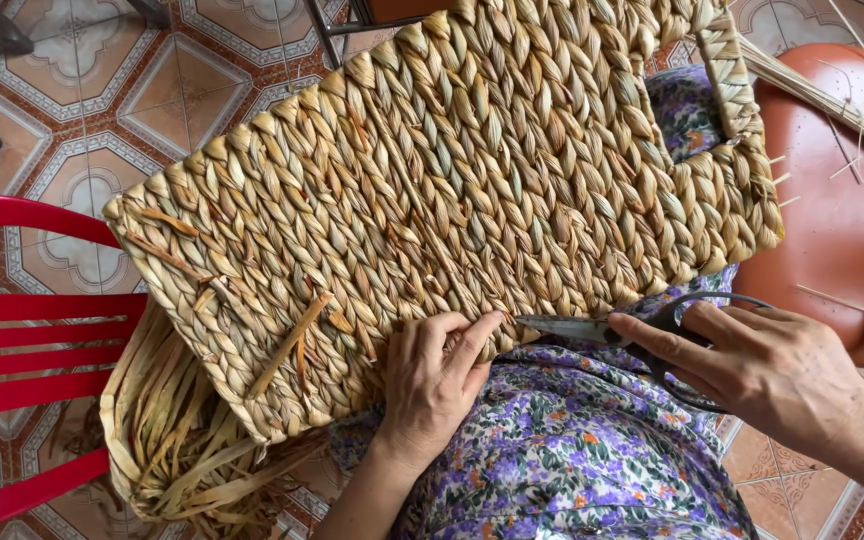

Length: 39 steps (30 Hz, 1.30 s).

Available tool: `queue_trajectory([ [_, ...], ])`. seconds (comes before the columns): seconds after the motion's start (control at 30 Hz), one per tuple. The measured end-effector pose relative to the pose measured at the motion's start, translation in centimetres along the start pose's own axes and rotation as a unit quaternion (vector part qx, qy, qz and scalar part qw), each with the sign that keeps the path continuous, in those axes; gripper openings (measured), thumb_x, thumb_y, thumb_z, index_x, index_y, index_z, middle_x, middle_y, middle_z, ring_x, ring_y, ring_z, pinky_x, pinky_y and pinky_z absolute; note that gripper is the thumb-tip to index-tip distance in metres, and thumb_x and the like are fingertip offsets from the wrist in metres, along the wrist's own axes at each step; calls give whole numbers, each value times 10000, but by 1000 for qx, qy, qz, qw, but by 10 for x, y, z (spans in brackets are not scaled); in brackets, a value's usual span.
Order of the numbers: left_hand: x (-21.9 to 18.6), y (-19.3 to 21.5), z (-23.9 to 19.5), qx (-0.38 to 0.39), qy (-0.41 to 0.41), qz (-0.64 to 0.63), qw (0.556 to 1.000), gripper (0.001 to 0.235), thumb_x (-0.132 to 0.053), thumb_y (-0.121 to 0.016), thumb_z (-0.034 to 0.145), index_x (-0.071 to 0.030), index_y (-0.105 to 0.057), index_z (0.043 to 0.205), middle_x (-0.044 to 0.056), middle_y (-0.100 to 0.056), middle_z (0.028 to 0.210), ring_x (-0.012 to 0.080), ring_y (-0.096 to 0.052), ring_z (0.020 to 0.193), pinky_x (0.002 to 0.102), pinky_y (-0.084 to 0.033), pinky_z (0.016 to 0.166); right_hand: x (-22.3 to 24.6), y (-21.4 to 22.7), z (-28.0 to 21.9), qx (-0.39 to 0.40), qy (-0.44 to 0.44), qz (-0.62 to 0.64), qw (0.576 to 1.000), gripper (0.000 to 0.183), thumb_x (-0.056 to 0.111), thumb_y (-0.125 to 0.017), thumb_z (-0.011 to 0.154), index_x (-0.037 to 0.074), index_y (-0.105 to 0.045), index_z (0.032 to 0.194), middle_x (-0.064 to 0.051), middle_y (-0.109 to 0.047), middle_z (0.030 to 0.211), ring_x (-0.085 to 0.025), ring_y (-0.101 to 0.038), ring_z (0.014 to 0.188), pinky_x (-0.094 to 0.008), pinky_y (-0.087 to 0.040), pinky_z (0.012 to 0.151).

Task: Finishing a hand-woven bag by trimming excess fibers and tucking in ends.

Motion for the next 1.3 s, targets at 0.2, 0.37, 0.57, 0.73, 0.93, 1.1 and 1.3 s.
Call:
queue_trajectory([
  [0.2,0,2,0,-3,-2,-15,1000,774,-177,-901,771,-223,-549,1458,29,-514,1132,192,-534,992,366,-505,866,-5,-4,-5,84,-29,-19,996,732,472,-645,864,491,-357,1537,55,-625,921,-117,-690,747,-278,-590,546],
  [0.37,2,1,-2,-8,-6,-23,1000,765,-181,-902,784,-217,-552,1463,31,-513,1140,189,-536,1000,359,-511,889,6,6,-1,26,9,-15,1000,817,374,-651,822,438,-378,1589,34,-605,887,-148,-691,754,-289,-596,568],
  [0.57,0,6,4,-9,-3,-38,999,742,-173,-909,767,-204,-573,1428,34,-523,1130,184,-541,988,353,-504,862,16,7,-4,145,-32,-29,988,824,226,-591,891,417,-239,1612,21,-572,1001,-122,-675,823,-277,-600,655],
  [0.73,1,10,5,-16,8,-58,998,611,-155,-920,740,-148,-596,1258,27,-535,1127,186,-553,993,359,-497,849,25,4,2,230,-23,-101,968,872,123,-564,924,373,-147,1648,-5,-537,1024,-141,-653,848,-272,-595,725],
  [0.93,16,9,-2,-3,13,-107,994,500,-165,-903,765,-96,-581,1141,64,-565,1123,200,-574,986,359,-518,881,0,1,11,79,26,-50,995,828,157,-599,858,399,-310,1595,-2,-573,959,-140,-672,768,-278,-595,642],
  [1.1,44,19,-24,-78,58,-216,972,165,-89,-728,972,-72,-641,1111,79,-673,1151,167,-705,989,284,-626,831,-27,-21,-1,245,-160,124,948,627,480,-736,856,584,-472,1414,209,-709,887,-28,-651,692,-223,-615,610],
  [1.3,42,28,2,-68,164,-140,974,205,-111,-695,985,-52,-717,1180,83,-672,1044,133,-690,749,202,-622,579,-17,-32,-1,17,-267,403,875,691,166,-855,785,348,-640,1415,3,-647,882,-185,-665,674,-347,-589,623],
])
Point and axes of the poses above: each hand's wrist, its own z-axis towards the middle knuckle, its own y-axis out of the back of the hand, x = y × z, the point moved 4 cm from there along z, towards the middle knuckle
